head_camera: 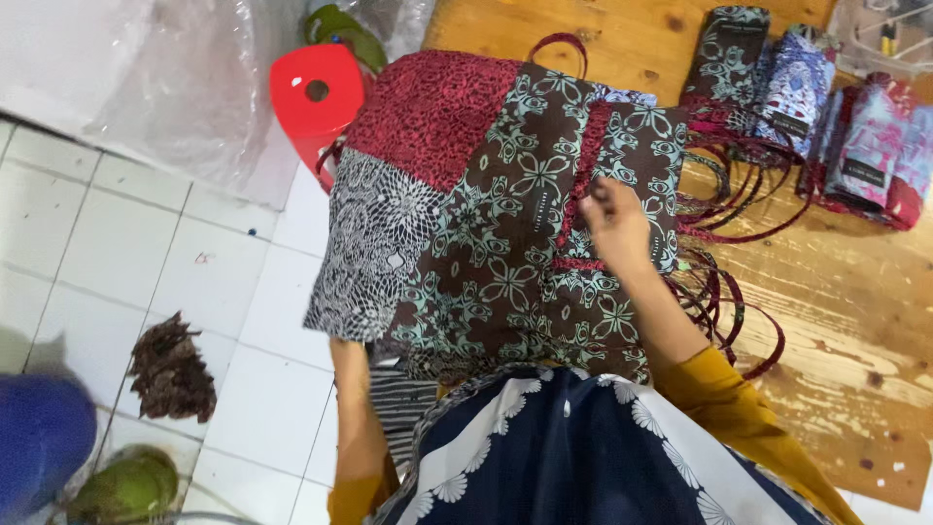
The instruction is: The person folds several patterned fabric items on a wooden table. They smooth each piece, fold it into a compact rectangle, and place it in a neat stack. The person handles the items one at a time, repeating the folding process for each piece.
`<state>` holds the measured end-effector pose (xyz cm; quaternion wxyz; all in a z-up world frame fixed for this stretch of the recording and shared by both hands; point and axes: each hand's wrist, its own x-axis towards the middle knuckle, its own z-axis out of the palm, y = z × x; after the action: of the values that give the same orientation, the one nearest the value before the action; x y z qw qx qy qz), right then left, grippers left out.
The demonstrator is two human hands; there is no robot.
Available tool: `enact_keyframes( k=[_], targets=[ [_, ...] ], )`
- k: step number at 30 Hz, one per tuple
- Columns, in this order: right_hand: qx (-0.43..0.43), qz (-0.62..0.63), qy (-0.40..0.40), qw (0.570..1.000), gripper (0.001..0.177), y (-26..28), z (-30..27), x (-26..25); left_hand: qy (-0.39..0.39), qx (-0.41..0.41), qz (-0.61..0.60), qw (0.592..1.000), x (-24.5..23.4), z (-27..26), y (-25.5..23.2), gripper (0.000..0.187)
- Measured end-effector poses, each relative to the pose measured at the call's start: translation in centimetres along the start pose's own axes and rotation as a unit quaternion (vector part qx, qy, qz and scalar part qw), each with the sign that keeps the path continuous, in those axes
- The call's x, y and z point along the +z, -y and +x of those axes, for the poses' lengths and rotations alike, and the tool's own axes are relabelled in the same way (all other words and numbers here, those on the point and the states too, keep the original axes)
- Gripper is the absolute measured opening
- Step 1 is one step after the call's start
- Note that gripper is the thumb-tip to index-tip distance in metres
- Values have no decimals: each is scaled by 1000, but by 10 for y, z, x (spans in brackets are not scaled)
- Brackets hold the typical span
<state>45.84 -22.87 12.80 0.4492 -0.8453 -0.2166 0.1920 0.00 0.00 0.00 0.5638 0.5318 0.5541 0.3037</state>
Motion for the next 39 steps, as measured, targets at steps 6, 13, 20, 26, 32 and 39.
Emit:
enact_keyframes(
  k=[6, 13, 20, 26, 32, 39],
  targets=[
    [-16, -355, -271, 895, 65, -42, 12, -34, 102, 202, 347, 910, 45, 34, 24, 28],
    [96, 162, -186, 964, 73, -90, -3, 17, 191, 29, 190, 963, 59, 131, -8, 47],
    [120, 155, -239, 951, 71, -91, 30, 55, 163, -16, 21, 986, 87, 201, -67, 75],
    [126, 162, -271, 941, 73, -88, 82, 71, 148, -147, 0, 978, 123, 263, -103, 66],
    [133, 84, -224, 962, 70, -37, 106, 43, 186, -85, -44, 978, 146, 262, -122, 61],
    [-15, -255, -265, 930, 49, 41, 95, 17, 185, -29, 46, 981, 135, 215, -145, 56]
  ],
)
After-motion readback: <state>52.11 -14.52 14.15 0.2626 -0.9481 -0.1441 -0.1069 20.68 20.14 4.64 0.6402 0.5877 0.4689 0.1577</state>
